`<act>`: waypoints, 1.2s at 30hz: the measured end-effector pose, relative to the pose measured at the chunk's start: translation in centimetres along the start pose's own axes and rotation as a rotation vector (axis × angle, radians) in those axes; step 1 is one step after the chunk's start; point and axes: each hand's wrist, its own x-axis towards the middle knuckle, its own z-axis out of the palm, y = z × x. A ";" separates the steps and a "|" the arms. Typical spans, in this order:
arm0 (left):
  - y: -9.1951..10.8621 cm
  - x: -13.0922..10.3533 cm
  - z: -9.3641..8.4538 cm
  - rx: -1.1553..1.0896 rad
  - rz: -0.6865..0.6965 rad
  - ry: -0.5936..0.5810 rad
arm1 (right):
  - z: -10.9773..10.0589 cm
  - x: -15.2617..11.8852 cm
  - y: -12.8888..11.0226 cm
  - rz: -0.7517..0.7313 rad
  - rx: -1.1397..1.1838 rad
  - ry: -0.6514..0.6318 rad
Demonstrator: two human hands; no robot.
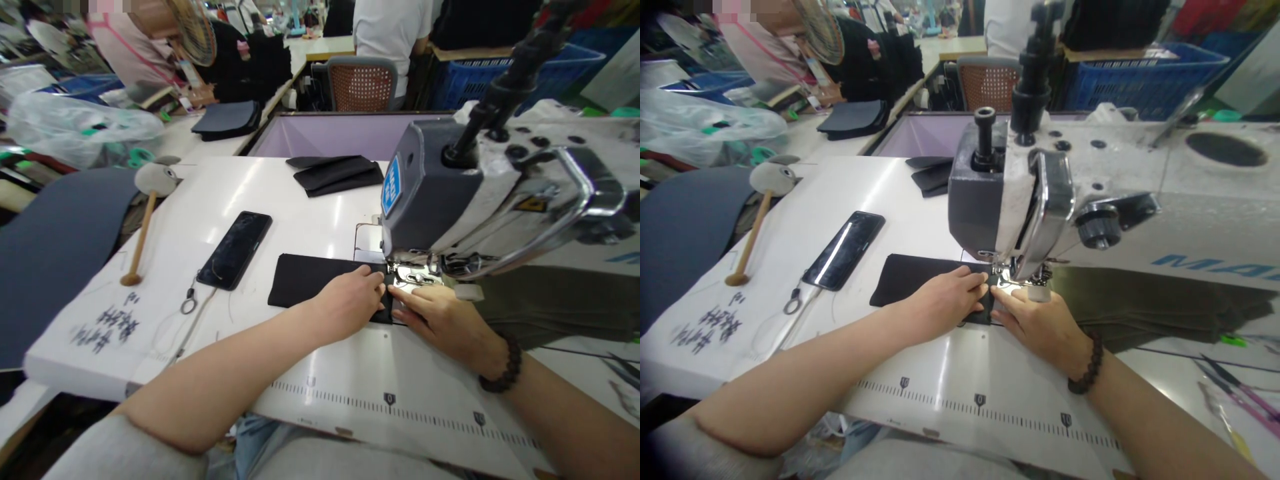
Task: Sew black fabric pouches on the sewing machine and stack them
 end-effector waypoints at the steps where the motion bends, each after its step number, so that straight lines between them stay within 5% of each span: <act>1: 0.0 0.0 0.1 -0.004 -0.001 0.000 | 0.0 0.0 0.0 0.000 -0.002 -0.001; 8: 0.9 -0.7 0.2 0.053 0.019 0.044 | -0.4 -0.2 -0.1 -0.051 0.006 0.085; 18: 2.6 -3.0 -0.2 -0.199 0.030 0.100 | -2.0 -0.9 -1.4 -0.313 0.005 0.120; 36: 0.7 -2.2 0.4 -0.162 0.054 0.189 | -1.0 -0.5 -0.9 -0.163 -0.050 0.095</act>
